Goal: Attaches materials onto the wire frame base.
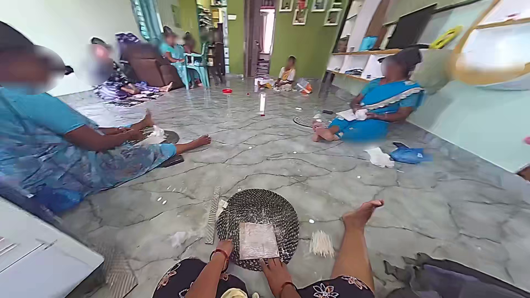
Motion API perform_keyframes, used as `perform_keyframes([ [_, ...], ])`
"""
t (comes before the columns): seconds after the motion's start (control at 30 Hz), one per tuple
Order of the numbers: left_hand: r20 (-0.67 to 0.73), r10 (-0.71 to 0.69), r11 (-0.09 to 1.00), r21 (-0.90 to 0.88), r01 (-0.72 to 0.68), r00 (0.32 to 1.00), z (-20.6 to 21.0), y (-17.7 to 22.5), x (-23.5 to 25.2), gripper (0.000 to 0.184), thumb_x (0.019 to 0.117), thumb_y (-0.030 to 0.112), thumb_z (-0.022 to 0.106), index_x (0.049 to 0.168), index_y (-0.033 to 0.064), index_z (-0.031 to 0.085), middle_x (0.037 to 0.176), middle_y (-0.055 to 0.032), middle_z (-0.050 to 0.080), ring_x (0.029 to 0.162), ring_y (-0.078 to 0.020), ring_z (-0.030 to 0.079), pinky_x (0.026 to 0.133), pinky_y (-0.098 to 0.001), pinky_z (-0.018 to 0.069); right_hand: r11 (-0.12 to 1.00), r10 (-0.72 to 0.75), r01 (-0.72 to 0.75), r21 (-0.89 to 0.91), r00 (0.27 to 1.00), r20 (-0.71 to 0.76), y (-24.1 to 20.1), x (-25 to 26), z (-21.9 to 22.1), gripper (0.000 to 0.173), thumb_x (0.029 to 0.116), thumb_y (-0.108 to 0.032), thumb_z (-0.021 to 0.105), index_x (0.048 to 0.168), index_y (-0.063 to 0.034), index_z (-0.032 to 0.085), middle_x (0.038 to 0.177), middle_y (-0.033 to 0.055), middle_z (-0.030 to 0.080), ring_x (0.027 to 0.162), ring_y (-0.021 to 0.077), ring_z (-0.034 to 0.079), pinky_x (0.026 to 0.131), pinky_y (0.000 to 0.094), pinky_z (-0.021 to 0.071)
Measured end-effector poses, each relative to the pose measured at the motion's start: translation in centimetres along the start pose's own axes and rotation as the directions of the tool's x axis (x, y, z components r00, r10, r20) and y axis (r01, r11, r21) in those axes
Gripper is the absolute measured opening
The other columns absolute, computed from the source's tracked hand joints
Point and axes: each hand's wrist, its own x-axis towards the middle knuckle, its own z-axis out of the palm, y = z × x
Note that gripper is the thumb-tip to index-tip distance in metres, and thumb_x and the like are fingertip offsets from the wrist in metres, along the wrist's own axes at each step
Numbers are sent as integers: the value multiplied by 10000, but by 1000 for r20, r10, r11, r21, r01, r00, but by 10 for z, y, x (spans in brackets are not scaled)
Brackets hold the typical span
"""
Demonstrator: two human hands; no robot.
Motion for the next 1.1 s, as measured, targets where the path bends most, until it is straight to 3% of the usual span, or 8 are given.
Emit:
perform_keyframes([
  [0.5,-24,-20,998,62,21,1000,-7,2,-13,423,1123,210,412,1408,-73,545,1453,-260,562,1368,-353,543,1149,-505,414,995,76,-77,-63,997,-18,-10,16,4,696,1032,-3,495,1635,-300,317,1593,266,390,1457,497,379,1076,682,398],
  [0.6,-101,2,1000,24,0,995,-6,0,-6,385,1106,172,450,1420,-24,554,1410,-251,598,1305,-357,596,1115,-510,455,997,54,-56,-54,998,-36,-8,11,4,649,1051,-15,466,1634,-263,325,1586,257,415,1460,487,389,1091,670,392],
  [0.7,-122,22,1000,-7,-23,992,-6,3,-11,396,1119,192,430,1429,-27,544,1463,-264,556,1389,-370,529,1159,-527,409,998,38,-39,-47,999,-33,-6,7,2,584,1050,-9,470,1596,-208,411,1560,262,447,1448,484,408,1080,668,407],
  [0.77,-128,-1,1000,-15,-1,992,-7,3,-11,432,1124,243,429,1412,-52,556,1468,-271,552,1407,-371,514,1171,-528,397,998,33,-34,-50,999,-17,-6,5,0,561,1045,-5,480,1575,-187,448,1546,270,458,1434,486,423,1072,663,416],
  [0.83,-123,-31,997,-79,21,992,-9,3,-11,577,1123,420,418,1385,-68,578,1460,-280,554,1400,-372,520,1162,-531,403,999,29,-29,-46,1000,-3,-5,5,-1,538,1037,-6,494,1550,-166,482,1529,274,469,1426,486,430,1070,658,420],
  [0.93,-105,-43,965,-260,14,994,-5,3,-15,767,1080,610,382,1363,-75,579,1354,-299,581,1229,-381,580,1045,-539,456,1000,23,-24,-19,999,-36,-3,6,1,492,1031,2,498,1505,-124,535,1498,289,497,1403,504,451,1049,673,434],
  [1.0,-119,-24,963,-268,-9,993,0,3,-15,682,1130,523,271,1308,-49,597,1174,-242,599,1013,-319,572,904,-484,467,999,34,-35,-19,998,-47,-4,6,3,482,1029,11,491,1492,-111,545,1479,295,511,1392,509,460,1036,673,443],
  [1.1,-115,19,992,-122,-33,993,-6,4,-19,417,1136,230,373,1354,-42,603,1370,-266,603,1282,-365,580,1091,-529,443,998,55,-55,-36,998,-25,-7,7,1,489,1031,18,487,1500,-111,533,1487,285,505,1399,500,456,1043,663,442],
])
